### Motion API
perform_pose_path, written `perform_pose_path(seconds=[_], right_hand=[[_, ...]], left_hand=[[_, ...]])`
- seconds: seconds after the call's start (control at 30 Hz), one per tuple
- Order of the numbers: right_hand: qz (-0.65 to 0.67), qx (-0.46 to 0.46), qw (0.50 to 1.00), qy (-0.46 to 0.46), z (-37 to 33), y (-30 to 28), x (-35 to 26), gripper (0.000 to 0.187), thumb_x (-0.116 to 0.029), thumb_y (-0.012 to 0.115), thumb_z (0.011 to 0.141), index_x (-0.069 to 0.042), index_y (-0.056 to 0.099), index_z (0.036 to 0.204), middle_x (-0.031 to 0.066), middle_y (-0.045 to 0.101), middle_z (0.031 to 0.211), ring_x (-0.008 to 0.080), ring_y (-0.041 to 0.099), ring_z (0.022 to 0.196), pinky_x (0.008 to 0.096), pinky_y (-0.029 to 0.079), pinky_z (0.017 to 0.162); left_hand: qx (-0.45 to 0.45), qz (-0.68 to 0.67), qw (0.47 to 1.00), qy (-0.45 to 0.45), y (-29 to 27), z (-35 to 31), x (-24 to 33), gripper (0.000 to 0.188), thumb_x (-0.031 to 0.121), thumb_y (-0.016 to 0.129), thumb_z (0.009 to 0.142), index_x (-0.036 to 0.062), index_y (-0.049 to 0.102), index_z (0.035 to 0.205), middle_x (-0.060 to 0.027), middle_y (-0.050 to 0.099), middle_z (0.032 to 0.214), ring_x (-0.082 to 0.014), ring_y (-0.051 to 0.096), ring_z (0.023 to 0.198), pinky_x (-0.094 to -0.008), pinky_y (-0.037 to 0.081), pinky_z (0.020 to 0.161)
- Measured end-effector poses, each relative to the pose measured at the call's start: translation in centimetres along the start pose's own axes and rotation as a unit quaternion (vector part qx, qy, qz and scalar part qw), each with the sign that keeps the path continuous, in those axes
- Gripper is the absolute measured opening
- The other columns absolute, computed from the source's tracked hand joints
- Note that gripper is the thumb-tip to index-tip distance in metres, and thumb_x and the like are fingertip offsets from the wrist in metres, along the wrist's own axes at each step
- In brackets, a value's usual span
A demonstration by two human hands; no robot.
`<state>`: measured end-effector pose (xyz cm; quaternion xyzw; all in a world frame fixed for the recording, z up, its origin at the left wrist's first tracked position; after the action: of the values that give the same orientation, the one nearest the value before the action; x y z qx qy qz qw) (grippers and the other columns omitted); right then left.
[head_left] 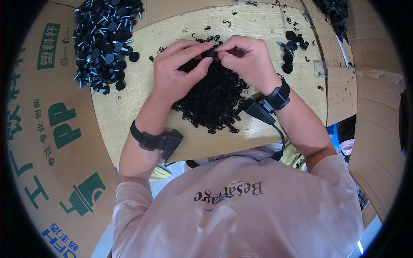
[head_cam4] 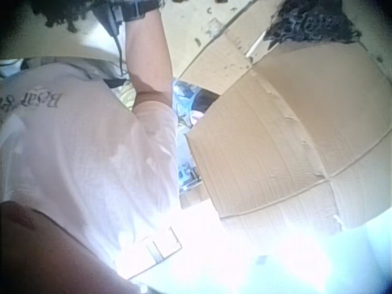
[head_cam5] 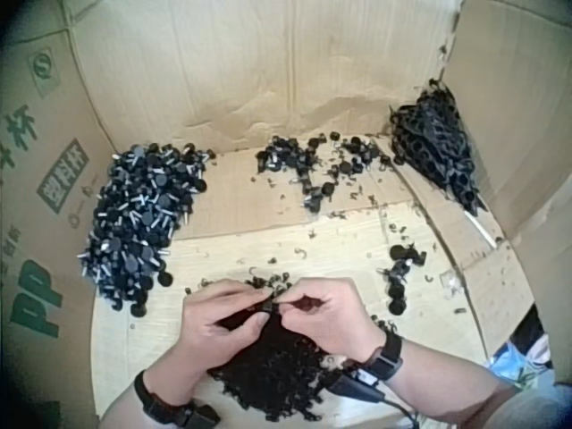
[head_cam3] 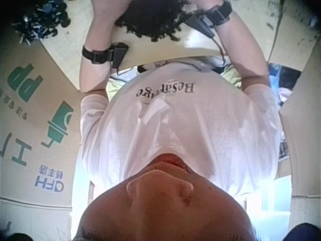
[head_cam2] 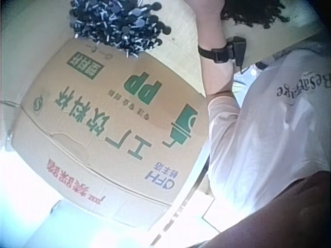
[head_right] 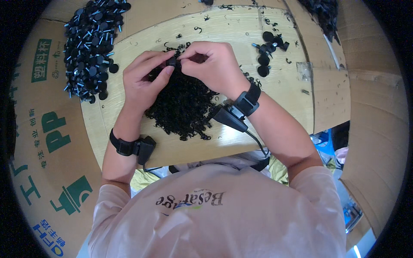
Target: Assembling small black plastic parts with blue inserts on a workspace.
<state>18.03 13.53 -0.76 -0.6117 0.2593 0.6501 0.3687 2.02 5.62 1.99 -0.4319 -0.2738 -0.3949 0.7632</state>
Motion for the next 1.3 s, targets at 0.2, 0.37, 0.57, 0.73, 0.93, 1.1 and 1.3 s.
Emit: perform_pose_path(seconds=[0.2, 0.37, 0.57, 0.73, 0.93, 1.1, 1.3], right_hand=[[0.032, 0.003, 0.999, 0.01, 0.1, 0.3, 0.2, 0.01, -0.006, 0.067, 0.082, 0.002, 0.068, 0.089, 0.0021, 0.067, 0.077, 0.0052, 0.059, 0.068, 0.021, 0.05, 0.065], [0.107, -0.076, 0.989, 0.063, 0.2, 0.2, -0.6, 0.012, -0.007, 0.058, 0.091, 0.002, 0.065, 0.095, 0.0025, 0.066, 0.079, 0.0074, 0.061, 0.073, 0.0219, 0.051, 0.068], [0.066, -0.082, 0.994, 0.039, -0.1, 0.4, -0.8, 0.011, -0.008, 0.058, 0.092, 0.0, 0.065, 0.094, 0.0014, 0.064, 0.078, 0.0071, 0.059, 0.072, 0.0208, 0.049, 0.067], [0.079, -0.057, 0.995, 0.025, -0.6, -0.5, -1.2, 0.01, -0.011, 0.062, 0.091, -0.001, 0.064, 0.092, -0.0003, 0.062, 0.077, 0.0048, 0.056, 0.069, 0.0198, 0.045, 0.062], [0.124, 0.021, 0.991, -0.05, -0.1, 0.4, -1.3, 0.01, -0.01, 0.071, 0.085, -0.002, 0.065, 0.088, -0.0013, 0.061, 0.078, 0.0032, 0.053, 0.067, 0.0195, 0.042, 0.058], [0.04, -0.018, 0.997, -0.063, -0.1, 0.4, -1.1, 0.009, -0.007, 0.073, 0.083, -0.003, 0.069, 0.09, -0.0001, 0.065, 0.081, 0.0041, 0.055, 0.068, 0.019, 0.045, 0.061], [0.108, -0.044, 0.993, 0.012, -0.1, 0.0, -0.8, 0.009, -0.006, 0.07, 0.085, 0.0, 0.069, 0.092, 0.0033, 0.067, 0.079, 0.0068, 0.061, 0.069, 0.019, 0.049, 0.063]], left_hand=[[-0.009, -0.004, 0.998, 0.06, 0.1, 0.0, 0.2, 0.031, -0.004, 0.07, 0.069, 0.0037, 0.072, 0.099, -0.0099, 0.068, 0.094, -0.0203, 0.067, 0.083, -0.0286, 0.054, 0.074], [-0.014, -0.067, 0.995, 0.071, 0.2, -0.3, -0.5, 0.031, -0.011, 0.064, 0.068, 0.0013, 0.069, 0.096, -0.0123, 0.066, 0.099, -0.0231, 0.066, 0.091, -0.0302, 0.054, 0.081], [0.049, -0.291, 0.955, -0.007, 0.1, -0.3, -0.9, 0.03, -0.015, 0.064, 0.076, -0.0052, 0.062, 0.104, -0.0161, 0.06, 0.111, -0.0227, 0.062, 0.103, -0.0324, 0.053, 0.087], [0.027, -0.219, 0.965, -0.142, -0.1, -0.8, -1.3, 0.027, -0.008, 0.066, 0.081, -0.0048, 0.063, 0.108, -0.0119, 0.065, 0.103, -0.0154, 0.064, 0.094, -0.0274, 0.052, 0.085], [0.028, -0.245, 0.955, -0.162, -0.1, -1.0, -1.4, 0.024, -0.002, 0.068, 0.084, -0.0046, 0.064, 0.107, -0.0102, 0.068, 0.098, -0.0144, 0.066, 0.088, -0.0259, 0.052, 0.081], [0.024, -0.228, 0.962, -0.152, 0.0, -1.1, -1.2, 0.024, -0.002, 0.069, 0.082, -0.0041, 0.065, 0.105, -0.0097, 0.068, 0.096, -0.014, 0.065, 0.088, -0.0257, 0.053, 0.08], [-0.01, -0.149, 0.988, -0.038, 0.1, -0.3, -0.7, 0.03, -0.008, 0.068, 0.073, -0.0001, 0.068, 0.102, -0.0109, 0.068, 0.103, -0.0174, 0.065, 0.095, -0.0277, 0.053, 0.082]])
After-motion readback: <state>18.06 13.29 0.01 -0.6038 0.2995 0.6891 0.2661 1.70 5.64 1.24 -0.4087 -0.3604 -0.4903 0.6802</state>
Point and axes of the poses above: each hand's wrist, its own z-axis towards the middle knuckle, its own y-axis out of the palm, x = y × z, the point moved 3 cm from there along z, towards the middle knuckle
